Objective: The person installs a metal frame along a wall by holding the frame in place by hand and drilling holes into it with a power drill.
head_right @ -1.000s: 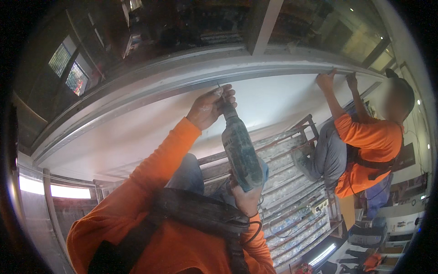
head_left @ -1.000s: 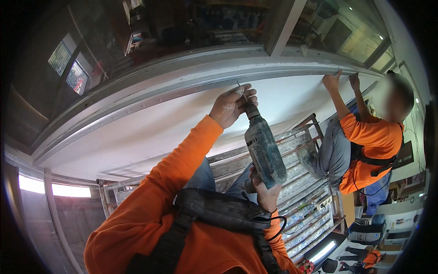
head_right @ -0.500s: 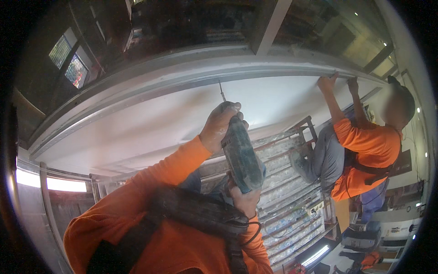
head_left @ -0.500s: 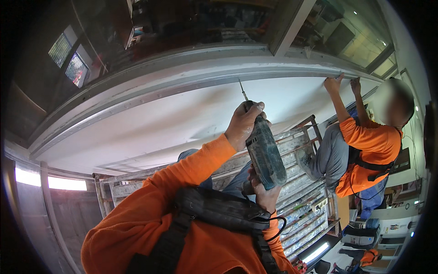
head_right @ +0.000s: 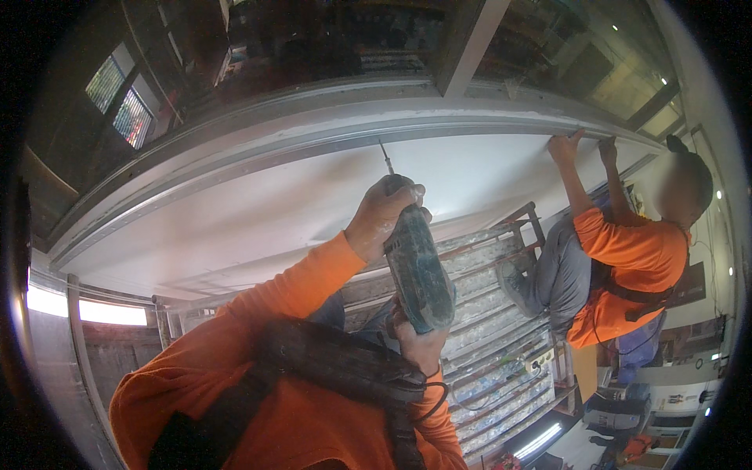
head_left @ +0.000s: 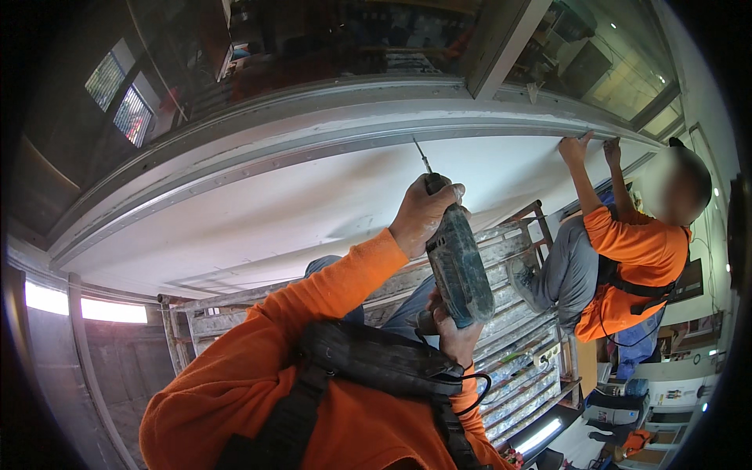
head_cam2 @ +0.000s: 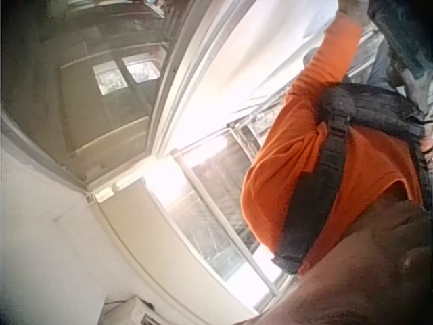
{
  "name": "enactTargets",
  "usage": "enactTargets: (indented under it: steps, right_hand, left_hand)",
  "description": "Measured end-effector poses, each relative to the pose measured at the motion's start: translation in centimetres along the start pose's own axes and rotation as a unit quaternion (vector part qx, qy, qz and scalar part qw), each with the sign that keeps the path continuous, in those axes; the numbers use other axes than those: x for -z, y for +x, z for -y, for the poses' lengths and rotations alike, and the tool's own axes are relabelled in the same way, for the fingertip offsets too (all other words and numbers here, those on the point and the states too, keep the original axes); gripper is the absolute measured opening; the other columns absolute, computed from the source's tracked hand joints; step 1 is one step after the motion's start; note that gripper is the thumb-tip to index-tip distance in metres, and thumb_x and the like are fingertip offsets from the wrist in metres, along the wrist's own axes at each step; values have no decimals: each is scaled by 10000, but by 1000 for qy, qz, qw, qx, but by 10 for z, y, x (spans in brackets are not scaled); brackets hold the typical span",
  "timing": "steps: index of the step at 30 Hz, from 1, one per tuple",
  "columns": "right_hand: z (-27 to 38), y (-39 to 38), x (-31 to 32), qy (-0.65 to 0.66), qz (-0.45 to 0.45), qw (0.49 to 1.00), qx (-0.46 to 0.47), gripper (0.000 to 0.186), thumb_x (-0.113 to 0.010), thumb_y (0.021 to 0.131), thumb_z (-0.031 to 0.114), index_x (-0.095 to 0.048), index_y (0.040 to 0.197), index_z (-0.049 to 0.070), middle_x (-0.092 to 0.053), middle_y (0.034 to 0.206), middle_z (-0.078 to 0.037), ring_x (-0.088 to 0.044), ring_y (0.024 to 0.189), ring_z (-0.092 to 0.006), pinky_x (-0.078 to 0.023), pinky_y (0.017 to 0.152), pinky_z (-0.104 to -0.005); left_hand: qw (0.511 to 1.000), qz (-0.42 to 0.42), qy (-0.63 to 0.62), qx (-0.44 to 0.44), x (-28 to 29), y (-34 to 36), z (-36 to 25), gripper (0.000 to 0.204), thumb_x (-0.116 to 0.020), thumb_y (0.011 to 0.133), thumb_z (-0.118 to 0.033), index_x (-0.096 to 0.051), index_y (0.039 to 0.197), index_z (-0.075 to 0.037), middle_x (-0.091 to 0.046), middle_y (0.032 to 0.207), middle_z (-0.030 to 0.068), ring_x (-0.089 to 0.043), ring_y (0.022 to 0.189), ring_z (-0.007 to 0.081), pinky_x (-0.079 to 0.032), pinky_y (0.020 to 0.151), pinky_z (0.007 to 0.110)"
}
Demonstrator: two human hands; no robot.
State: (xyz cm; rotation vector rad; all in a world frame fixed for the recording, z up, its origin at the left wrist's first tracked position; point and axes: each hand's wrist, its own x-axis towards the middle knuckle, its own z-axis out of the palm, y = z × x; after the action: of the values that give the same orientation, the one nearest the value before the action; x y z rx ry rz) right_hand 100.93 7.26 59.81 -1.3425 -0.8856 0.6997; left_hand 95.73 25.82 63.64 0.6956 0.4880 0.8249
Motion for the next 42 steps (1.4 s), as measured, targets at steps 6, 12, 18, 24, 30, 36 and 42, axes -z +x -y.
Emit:
enactTargets:
  steps: [6,12,18,24,30,36,42]
  right_hand:
    - [8,2,-1,-15,10,1000,-9,314,-594,724,97,-631,1005,-39,-649,861,-98,-619,723,-169,-498,665,-312]
    - [4,1,2,-10,8,1000,-12,306,-611,730,80,-633,1011,-39,-657,882,-104,-626,738,-171,-503,675,-311]
    - [17,0,-1,1,4,999,-34,304,-610,740,68,-635,1025,-33,-658,896,-105,-629,743,-165,-508,683,-305]
    - [21,4,3,-30,24,998,-43,284,-595,741,54,-633,1012,-20,-655,895,-85,-630,745,-156,-509,675,-299]
    - [11,2,8,-55,29,996,-63,294,-559,734,2,-633,1017,-19,-652,892,-74,-627,745,-150,-508,671,-288]
    - [9,1,6,-44,11,997,-66,298,-539,740,-26,-630,1024,-23,-652,897,-75,-627,756,-148,-510,675,-285]
    - [11,1,5,-60,14,994,-85,289,-551,755,-8,-632,1032,-22,-653,895,-78,-629,761,-148,-510,672,-283]
  left_hand:
    - [1000,5,13,4,1,-1,-2,227,-667,859,-193,-512,924,-41,-543,788,69,-620,680,181,-539,559,331]
    - [1000,8,-24,12,2,1,0,209,-653,864,-188,-512,924,-46,-544,804,69,-616,676,187,-540,558,350]
    - [999,13,-39,7,2,2,0,202,-647,869,-186,-510,910,-43,-544,829,75,-610,671,188,-539,553,351]
    - [998,10,-65,10,0,3,3,186,-639,866,-166,-502,915,-50,-533,826,67,-604,666,183,-527,541,343]
    - [998,14,-68,3,5,3,1,285,-681,854,-174,-453,947,-31,-539,800,83,-635,664,193,-565,577,350]
    - [997,22,-71,2,6,5,1,278,-680,858,-165,-458,953,-28,-549,801,87,-641,670,199,-565,576,350]
    - [998,16,-63,1,7,6,2,269,-670,862,-162,-463,960,-21,-547,800,89,-643,673,201,-566,580,349]
